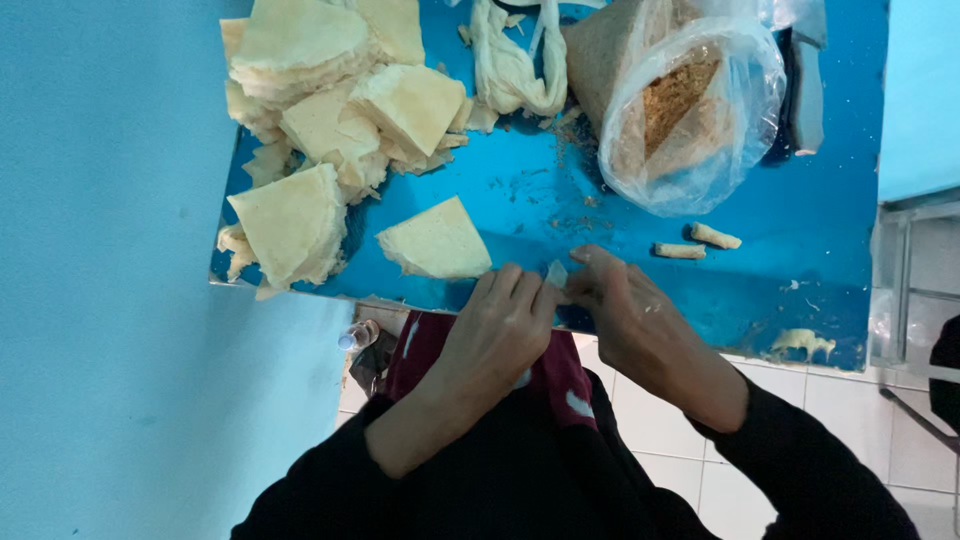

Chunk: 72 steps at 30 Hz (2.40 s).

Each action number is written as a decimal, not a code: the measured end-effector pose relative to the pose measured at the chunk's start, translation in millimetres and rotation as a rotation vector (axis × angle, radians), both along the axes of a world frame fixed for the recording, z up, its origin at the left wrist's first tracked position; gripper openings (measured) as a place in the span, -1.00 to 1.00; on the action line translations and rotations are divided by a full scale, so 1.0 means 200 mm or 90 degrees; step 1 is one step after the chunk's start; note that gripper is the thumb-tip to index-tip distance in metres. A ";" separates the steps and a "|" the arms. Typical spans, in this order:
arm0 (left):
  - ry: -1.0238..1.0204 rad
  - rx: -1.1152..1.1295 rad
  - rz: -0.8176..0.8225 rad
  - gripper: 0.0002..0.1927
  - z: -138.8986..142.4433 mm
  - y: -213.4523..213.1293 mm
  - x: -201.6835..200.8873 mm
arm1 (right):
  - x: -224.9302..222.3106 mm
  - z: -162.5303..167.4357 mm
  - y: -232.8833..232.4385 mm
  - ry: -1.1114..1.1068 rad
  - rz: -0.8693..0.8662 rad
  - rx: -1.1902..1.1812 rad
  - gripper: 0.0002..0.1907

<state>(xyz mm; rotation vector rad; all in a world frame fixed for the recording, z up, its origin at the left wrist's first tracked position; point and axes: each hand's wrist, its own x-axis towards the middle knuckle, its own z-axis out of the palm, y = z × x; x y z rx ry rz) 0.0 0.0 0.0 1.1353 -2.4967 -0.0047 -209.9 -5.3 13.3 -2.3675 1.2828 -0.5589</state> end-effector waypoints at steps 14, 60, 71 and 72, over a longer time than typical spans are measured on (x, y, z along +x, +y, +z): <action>-0.200 -0.044 0.107 -0.46 0.10 0.16 -0.08 | 0.10 0.09 0.20 0.177 -0.031 -0.179 -0.39; 0.728 0.101 0.278 -0.58 -0.12 -0.04 0.21 | 0.61 0.05 -0.17 -0.211 -0.070 -0.051 -0.43; 0.724 0.180 0.294 -0.45 -0.07 -0.07 0.19 | 0.50 0.00 -0.28 -0.396 -0.176 0.291 -0.51; 0.709 0.186 0.308 -0.46 -0.06 -0.07 0.19 | 0.49 -0.02 -0.29 -0.449 -0.171 0.325 -0.51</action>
